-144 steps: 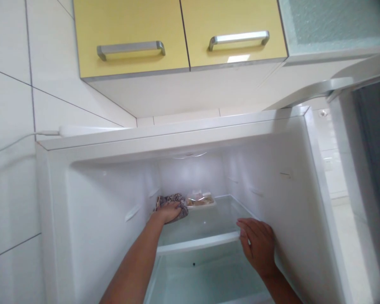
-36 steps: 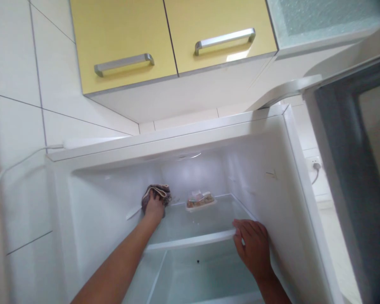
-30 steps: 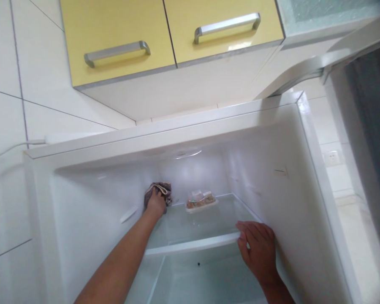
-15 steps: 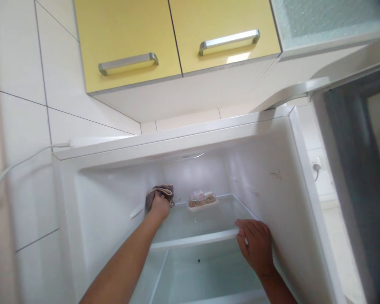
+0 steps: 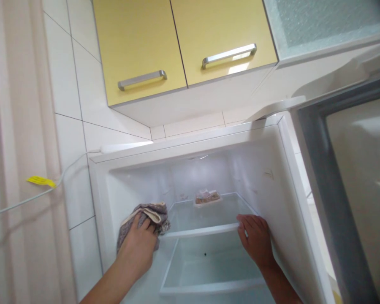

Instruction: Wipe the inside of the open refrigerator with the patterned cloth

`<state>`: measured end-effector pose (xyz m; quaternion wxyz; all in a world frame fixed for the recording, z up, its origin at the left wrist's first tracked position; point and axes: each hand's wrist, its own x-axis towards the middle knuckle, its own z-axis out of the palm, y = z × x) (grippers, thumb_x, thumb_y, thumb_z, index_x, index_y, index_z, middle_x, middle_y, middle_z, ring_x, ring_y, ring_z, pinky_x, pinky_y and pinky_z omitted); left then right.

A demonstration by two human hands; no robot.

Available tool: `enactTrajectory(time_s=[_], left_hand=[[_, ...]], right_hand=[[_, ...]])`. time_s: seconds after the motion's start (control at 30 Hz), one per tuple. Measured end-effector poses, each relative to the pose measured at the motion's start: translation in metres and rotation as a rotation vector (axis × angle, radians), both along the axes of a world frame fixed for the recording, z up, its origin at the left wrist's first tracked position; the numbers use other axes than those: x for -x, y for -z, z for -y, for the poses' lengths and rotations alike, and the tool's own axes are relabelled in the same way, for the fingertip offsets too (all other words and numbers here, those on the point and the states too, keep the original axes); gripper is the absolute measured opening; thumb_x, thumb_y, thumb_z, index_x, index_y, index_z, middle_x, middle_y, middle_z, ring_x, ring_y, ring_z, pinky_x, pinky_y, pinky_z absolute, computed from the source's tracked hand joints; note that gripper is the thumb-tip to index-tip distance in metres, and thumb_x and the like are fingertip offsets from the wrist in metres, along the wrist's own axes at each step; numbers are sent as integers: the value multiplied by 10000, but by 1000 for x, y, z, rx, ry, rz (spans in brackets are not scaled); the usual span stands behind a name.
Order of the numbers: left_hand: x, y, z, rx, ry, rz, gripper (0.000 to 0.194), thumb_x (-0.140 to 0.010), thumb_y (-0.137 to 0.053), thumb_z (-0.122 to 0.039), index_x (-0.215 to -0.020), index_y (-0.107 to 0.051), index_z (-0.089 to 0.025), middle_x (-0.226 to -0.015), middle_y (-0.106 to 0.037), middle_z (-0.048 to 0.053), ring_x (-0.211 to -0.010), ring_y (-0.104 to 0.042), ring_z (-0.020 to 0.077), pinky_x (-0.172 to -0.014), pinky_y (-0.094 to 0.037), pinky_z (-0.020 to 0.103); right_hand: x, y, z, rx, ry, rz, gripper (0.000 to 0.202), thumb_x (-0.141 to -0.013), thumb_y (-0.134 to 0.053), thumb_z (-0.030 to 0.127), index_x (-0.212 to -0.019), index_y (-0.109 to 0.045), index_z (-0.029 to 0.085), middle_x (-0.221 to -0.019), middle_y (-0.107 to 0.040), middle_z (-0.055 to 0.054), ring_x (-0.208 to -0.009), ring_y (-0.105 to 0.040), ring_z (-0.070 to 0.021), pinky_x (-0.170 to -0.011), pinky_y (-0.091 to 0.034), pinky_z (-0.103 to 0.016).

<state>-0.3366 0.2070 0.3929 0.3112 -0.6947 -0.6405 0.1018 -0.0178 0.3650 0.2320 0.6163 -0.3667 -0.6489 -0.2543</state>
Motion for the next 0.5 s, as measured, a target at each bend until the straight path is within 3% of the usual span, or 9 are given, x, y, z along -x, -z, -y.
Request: enactTrajectory(time_s=[0.13, 0.23, 0.37, 0.5], left_hand=[[6, 8, 23, 17, -74, 67, 636, -748, -568, -244, -1379, -624, -298, -1512, -570, 102, -1501, -363, 370, -1281, 19, 619], [6, 9, 19, -43, -64, 46, 613, -760, -583, -275, -1370, -635, -277, -1474, -608, 112, -1463, -416, 386, -1283, 5, 612], [-2, 2, -11, -179, -67, -16, 567, -785, -552, -231, -1342, -654, -188, -1430, -635, 165, -1410, -467, 406, -1262, -49, 648], [-5, -8, -64, -227, -44, -45, 516, -817, -515, -177, -1305, -663, -101, -1436, -611, 222, -1401, -459, 426, -1230, -63, 697]], right_hand=[[1, 1, 0, -7, -6, -4, 200, -956, -499, 150, -1022, -684, 186, -973, -758, -48, -963, -628, -211, -964, -407, -396], [1, 1, -1, -11, 0, -11, 202, -954, -500, 149, -1028, -685, 182, -974, -757, -50, -960, -628, -214, -960, -408, -398], [0, 1, -1, -15, 1, -8, 203, -953, -501, 150, -1032, -684, 188, -974, -758, -47, -960, -633, -212, -958, -410, -393], [-1, 1, -2, -15, 0, 2, 209, -957, -489, 157, -1029, -681, 198, -973, -758, -43, -955, -634, -211, -953, -410, -391]])
